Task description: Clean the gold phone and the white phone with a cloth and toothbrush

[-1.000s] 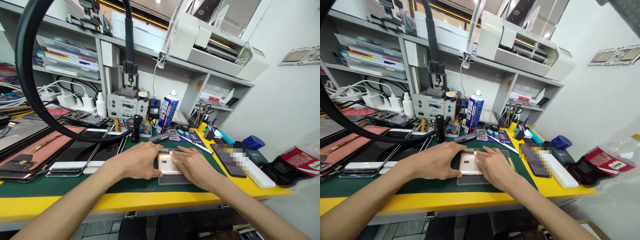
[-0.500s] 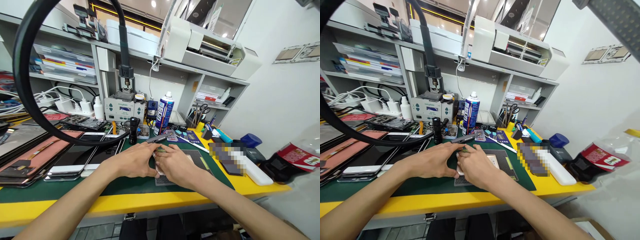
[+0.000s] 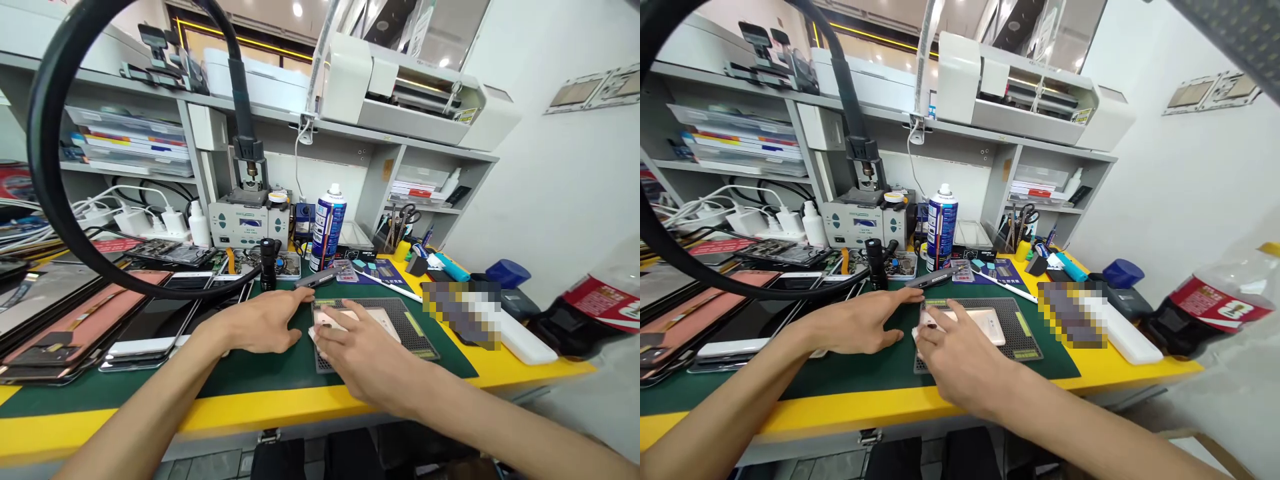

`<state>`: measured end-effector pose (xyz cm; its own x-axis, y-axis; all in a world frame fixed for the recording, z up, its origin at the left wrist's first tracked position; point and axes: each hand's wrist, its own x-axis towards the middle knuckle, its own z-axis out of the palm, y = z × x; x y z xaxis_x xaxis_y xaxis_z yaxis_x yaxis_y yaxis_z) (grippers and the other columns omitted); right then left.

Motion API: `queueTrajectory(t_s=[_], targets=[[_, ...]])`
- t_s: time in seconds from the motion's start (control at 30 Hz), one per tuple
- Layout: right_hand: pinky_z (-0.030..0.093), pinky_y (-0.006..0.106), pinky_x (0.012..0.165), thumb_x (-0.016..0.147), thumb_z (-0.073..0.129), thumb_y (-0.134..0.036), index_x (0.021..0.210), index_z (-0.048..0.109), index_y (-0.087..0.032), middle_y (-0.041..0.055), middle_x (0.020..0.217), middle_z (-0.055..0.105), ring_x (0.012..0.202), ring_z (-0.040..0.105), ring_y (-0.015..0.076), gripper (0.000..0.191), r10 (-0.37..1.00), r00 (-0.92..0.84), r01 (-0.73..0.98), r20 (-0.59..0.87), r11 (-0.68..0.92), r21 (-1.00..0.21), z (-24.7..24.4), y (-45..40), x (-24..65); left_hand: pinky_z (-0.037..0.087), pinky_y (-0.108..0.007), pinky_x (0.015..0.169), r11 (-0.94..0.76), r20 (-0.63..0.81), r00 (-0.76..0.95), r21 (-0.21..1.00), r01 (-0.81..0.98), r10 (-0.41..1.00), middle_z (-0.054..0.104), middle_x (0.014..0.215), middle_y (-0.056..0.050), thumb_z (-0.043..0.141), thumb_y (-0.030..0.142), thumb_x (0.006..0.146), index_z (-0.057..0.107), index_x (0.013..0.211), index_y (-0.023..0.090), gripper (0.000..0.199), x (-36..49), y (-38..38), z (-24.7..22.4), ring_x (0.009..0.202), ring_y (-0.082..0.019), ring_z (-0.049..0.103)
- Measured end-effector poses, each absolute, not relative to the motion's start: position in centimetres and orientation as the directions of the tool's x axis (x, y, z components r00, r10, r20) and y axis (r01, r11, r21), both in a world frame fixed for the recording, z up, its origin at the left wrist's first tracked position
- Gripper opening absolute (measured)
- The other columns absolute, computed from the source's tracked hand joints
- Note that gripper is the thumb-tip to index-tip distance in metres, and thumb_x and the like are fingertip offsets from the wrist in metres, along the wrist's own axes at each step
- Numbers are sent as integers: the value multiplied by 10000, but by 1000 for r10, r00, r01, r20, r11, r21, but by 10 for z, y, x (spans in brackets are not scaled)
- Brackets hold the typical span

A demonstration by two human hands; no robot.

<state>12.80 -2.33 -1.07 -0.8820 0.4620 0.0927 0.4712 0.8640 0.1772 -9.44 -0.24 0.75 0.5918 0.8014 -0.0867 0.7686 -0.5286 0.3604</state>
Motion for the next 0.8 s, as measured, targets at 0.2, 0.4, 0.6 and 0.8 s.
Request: queueTrajectory(t_s=[0.2,0.4,0.6,0.8], targets=[[299,626,1099,928,480,-142,1207,650,-116,131,1226,695,1373,408,373,328,557,-821,571,125,807,151,-13,-17,123,447,-357,1063,-594,2,638,370,715,770,570,1422,-79,481,212,836,439,1446,188,611,-94,-2,4,1287,-255,549],[253,657,1132,918,469,-157,1280,617,-47,189,1356,605,1394,370,382,407,562,-804,595,194,759,265,-34,-52,117,444,-327,1065,-602,27,641,374,705,767,618,1373,-35,463,176,822,532,1392,232,577,-94,0,1,1255,-231,579],[296,658,1118,970,412,-186,1293,611,-17,198,1385,577,1376,383,401,415,540,-809,587,231,723,364,-37,-76,124,434,-352,1086,-545,-20,586,344,765,810,591,1406,-10,493,288,843,544,1392,261,552,-89,-3,7,1303,-250,540],[292,656,1118,962,446,-179,1310,583,-2,203,1379,580,1363,412,400,414,575,-784,621,234,715,323,-36,-71,167,446,-389,1079,-504,-34,541,317,804,841,590,1406,-15,503,370,847,571,1369,269,537,-83,-1,3,1293,-286,545]])
